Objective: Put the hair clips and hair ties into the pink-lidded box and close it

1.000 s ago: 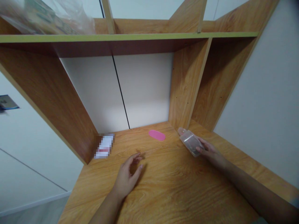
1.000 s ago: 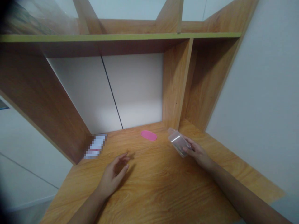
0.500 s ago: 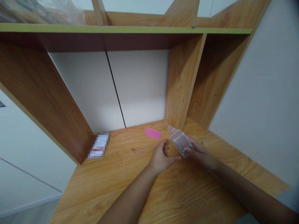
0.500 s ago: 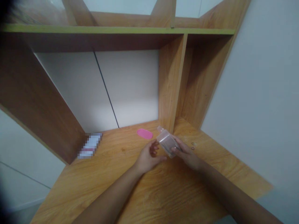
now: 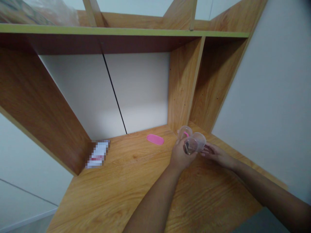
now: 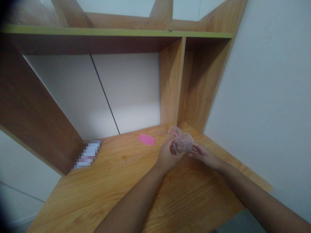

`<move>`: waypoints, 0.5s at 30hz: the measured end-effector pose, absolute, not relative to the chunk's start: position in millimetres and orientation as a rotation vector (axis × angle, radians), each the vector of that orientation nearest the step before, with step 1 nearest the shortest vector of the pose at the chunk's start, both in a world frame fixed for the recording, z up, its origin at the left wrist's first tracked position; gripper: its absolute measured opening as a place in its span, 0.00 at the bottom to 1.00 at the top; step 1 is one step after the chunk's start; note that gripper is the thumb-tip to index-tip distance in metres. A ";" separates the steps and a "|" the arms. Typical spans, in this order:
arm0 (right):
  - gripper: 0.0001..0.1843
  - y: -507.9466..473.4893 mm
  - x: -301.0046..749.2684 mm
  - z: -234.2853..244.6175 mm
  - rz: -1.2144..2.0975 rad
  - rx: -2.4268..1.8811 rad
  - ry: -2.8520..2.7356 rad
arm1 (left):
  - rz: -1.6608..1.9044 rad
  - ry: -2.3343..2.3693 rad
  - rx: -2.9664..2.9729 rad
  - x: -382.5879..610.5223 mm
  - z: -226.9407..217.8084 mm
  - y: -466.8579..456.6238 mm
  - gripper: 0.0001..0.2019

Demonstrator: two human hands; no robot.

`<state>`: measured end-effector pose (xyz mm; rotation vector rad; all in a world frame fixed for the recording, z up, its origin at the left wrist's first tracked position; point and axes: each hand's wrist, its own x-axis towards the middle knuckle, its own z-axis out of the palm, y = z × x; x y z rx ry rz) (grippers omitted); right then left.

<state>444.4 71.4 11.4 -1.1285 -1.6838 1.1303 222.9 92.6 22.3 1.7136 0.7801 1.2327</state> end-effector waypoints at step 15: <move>0.41 82.7 449.3 12.6 1.097 -1.160 -1.669 | 1.405 0.906 1.825 211.5 40.2 67.7 0.37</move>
